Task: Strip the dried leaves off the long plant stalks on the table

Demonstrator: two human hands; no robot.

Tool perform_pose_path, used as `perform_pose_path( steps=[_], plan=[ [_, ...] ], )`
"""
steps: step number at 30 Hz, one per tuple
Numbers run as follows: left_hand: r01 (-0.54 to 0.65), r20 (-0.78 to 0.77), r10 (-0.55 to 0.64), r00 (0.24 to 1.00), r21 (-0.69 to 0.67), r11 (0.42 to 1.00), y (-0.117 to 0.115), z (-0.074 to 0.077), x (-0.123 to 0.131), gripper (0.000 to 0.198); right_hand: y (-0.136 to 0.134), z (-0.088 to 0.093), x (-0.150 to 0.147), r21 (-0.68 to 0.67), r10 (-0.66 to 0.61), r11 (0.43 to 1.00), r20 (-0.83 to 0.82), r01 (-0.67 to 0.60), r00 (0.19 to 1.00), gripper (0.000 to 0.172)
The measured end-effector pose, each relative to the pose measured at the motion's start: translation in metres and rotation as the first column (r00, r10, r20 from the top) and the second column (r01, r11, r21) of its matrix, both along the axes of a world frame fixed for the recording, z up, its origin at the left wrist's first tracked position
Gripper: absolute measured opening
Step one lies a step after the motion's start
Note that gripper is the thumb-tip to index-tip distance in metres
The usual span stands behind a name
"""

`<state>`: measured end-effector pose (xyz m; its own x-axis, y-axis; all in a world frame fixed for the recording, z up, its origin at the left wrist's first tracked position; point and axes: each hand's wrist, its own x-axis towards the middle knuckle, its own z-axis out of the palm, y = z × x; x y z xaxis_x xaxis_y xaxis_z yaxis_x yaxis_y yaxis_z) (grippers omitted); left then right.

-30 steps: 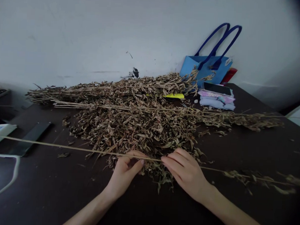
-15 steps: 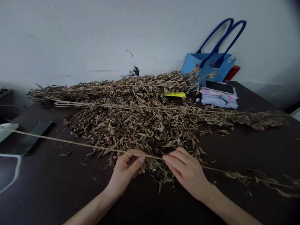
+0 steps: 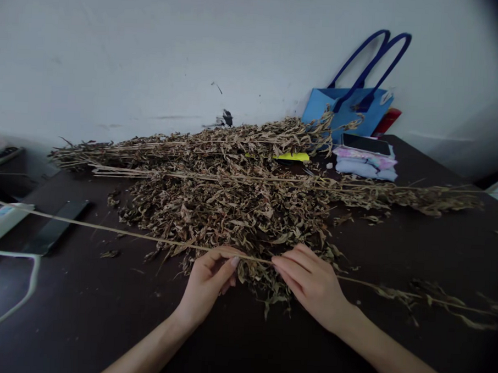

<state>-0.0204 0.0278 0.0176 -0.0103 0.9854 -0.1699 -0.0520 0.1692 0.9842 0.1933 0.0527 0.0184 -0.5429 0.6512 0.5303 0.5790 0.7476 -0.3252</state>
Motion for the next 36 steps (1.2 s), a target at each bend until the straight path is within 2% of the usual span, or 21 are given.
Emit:
perform_pose_path(
  steps=[6,12,16,20,27,30,36],
  plan=[
    [-0.002,0.023,0.002,1.000,-0.009,1.000,-0.0011,-0.0005,-0.0001,0.021,-0.0021,0.0004,0.0002,0.053,0.006,0.999,0.008,-0.007,1.000,0.019],
    [0.042,-0.040,-0.041,0.998,0.021,0.999,-0.0001,0.0015,-0.0020,0.018,-0.0030,-0.0001,-0.0016,0.055,0.012,0.998,0.003,-0.012,1.000,0.018],
    [0.031,-0.085,-0.026,0.996,0.062,0.998,0.0019,0.0001,-0.0049,0.019,-0.0023,0.0002,-0.0005,0.052,0.017,0.999,0.007,-0.017,1.000,0.019],
    [0.033,-0.094,-0.029,0.995,0.040,0.999,0.0029,-0.0020,-0.0064,0.018,-0.0023,0.0002,0.0003,0.035,0.019,0.999,0.006,-0.019,1.000,0.018],
    [0.120,0.042,-0.120,0.992,0.020,0.993,0.0013,-0.0014,-0.0026,0.020,-0.0059,0.0003,-0.0044,0.022,0.033,0.999,-0.015,-0.033,0.999,0.018],
    [0.165,0.032,-0.167,0.985,0.046,0.985,0.0006,-0.0037,-0.0027,0.016,-0.0067,-0.0007,-0.0055,0.002,0.041,0.999,-0.016,-0.041,0.999,0.017],
    [0.169,-0.042,-0.165,0.985,0.168,0.971,0.0012,-0.0062,-0.0042,0.012,-0.0069,-0.0035,-0.0060,-0.019,0.056,0.998,-0.044,-0.057,0.997,0.017]
  ],
)
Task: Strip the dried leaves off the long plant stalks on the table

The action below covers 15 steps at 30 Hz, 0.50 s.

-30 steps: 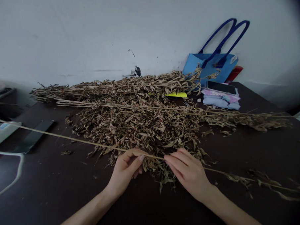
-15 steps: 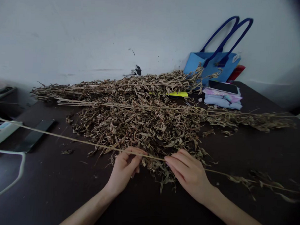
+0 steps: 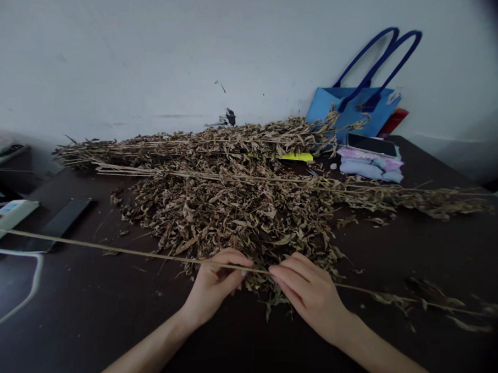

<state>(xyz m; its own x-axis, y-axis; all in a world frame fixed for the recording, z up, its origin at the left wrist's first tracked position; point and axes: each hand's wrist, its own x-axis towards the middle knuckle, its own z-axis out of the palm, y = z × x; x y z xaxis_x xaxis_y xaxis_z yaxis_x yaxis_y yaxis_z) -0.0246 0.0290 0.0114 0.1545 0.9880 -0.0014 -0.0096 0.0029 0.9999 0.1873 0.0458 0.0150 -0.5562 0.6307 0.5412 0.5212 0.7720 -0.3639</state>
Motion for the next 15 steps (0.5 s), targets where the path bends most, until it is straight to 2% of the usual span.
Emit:
perform_pose_path(
  steps=[8,11,15],
  plan=[
    [0.067,0.001,-0.067,0.998,0.027,0.997,0.0010,0.0018,0.0005,0.012,-0.0012,0.0002,0.0010,-0.033,0.000,0.999,0.008,0.000,1.000,0.017],
    [0.039,-0.031,-0.038,0.999,0.051,0.998,0.0007,0.0013,0.0009,0.011,-0.0013,-0.0014,0.0005,-0.019,-0.004,1.000,0.005,0.005,1.000,0.017],
    [-0.043,-0.141,0.062,0.988,0.131,0.990,0.0025,-0.0024,-0.0009,0.011,-0.0013,-0.0016,0.0002,-0.037,0.002,0.999,-0.004,-0.002,1.000,0.017]
  ],
)
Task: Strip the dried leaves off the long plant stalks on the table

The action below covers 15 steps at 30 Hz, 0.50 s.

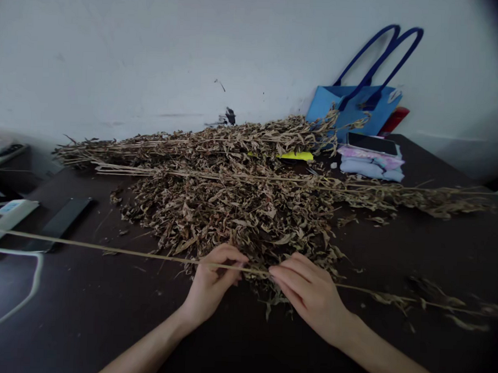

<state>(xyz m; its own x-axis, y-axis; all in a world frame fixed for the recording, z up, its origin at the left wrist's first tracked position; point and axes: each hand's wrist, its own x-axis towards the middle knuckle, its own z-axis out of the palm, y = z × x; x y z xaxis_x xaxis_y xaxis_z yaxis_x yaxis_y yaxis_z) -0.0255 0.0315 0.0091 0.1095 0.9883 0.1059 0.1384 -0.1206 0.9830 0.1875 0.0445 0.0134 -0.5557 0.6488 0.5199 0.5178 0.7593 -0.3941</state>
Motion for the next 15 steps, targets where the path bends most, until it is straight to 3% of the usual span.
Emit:
perform_pose_path(
  steps=[5,9,15],
  plan=[
    [-0.127,-0.037,0.126,0.991,-0.029,0.991,0.007,-0.003,-0.007,0.013,0.001,0.001,0.002,0.022,-0.027,0.999,-0.016,0.027,1.000,0.018],
    [-0.216,-0.061,0.212,0.975,-0.063,0.974,0.013,0.007,-0.015,0.017,0.003,0.006,0.006,0.036,-0.051,0.998,-0.078,0.054,0.996,0.022],
    [-0.326,0.074,0.327,0.942,-0.033,0.945,0.019,0.025,-0.029,0.048,0.008,0.015,0.013,0.049,-0.117,0.991,-0.140,0.124,0.983,0.024]
  ],
)
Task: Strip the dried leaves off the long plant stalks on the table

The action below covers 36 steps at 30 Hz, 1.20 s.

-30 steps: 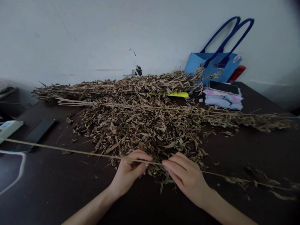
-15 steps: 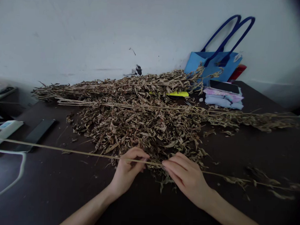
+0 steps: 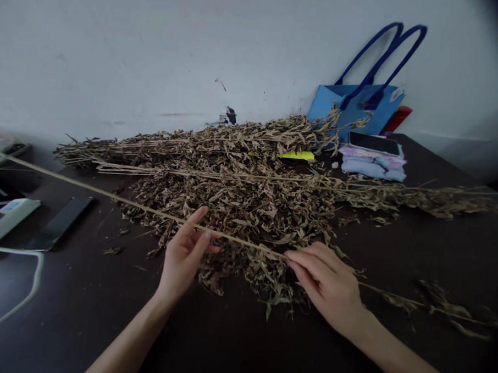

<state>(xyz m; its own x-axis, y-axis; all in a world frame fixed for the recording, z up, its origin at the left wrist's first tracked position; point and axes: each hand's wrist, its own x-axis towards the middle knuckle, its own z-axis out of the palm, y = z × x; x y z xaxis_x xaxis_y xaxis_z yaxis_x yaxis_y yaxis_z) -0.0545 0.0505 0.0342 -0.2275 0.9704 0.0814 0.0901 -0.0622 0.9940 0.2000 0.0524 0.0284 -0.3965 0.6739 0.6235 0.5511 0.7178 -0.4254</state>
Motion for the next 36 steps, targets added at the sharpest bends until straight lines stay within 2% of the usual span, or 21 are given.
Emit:
perform_pose_path(
  steps=[5,8,11,14,17,21,24,29,33,36],
  plan=[
    [-0.020,-0.075,0.023,0.997,0.047,0.999,-0.003,0.000,-0.001,0.040,0.002,0.001,0.001,0.027,-0.002,1.000,0.004,0.002,1.000,0.024],
    [0.105,-0.020,-0.105,0.994,-0.007,0.994,-0.010,-0.004,0.009,0.031,0.001,-0.003,-0.002,0.013,0.010,1.000,0.013,-0.010,1.000,0.025],
    [0.262,0.075,-0.257,0.964,-0.067,0.963,-0.018,-0.007,0.022,0.026,-0.001,-0.009,-0.005,0.001,0.042,0.999,0.031,-0.042,0.999,0.029],
    [0.327,0.133,-0.313,0.940,-0.101,0.940,-0.025,-0.006,0.033,0.026,-0.005,-0.015,-0.010,0.006,0.056,0.998,0.053,-0.057,0.997,0.027],
    [0.350,0.124,-0.335,0.934,-0.134,0.927,-0.028,-0.005,0.038,0.028,-0.008,-0.018,-0.015,0.005,0.059,0.998,0.077,-0.059,0.995,0.025],
    [0.350,0.127,-0.336,0.933,-0.114,0.930,-0.028,-0.006,0.038,0.015,-0.010,-0.018,-0.018,0.002,0.081,0.997,0.105,-0.082,0.991,0.026],
    [0.329,0.122,-0.317,0.941,-0.105,0.938,-0.025,-0.007,0.034,0.013,-0.009,-0.015,-0.015,0.034,0.079,0.996,0.136,-0.084,0.988,0.027],
    [0.203,0.125,-0.190,0.974,-0.107,0.973,-0.016,-0.007,0.023,0.015,-0.002,-0.004,-0.002,0.109,0.048,0.992,0.141,-0.064,0.989,0.033],
    [0.112,0.172,-0.092,0.981,-0.111,0.987,-0.007,-0.010,0.012,0.017,0.008,0.007,0.013,0.165,-0.050,0.986,0.129,0.028,0.990,0.033],
    [0.056,0.195,-0.034,0.980,-0.109,0.993,-0.003,-0.010,0.004,0.018,0.019,0.011,0.025,0.139,-0.141,0.984,0.200,0.114,0.970,0.026]
  ],
)
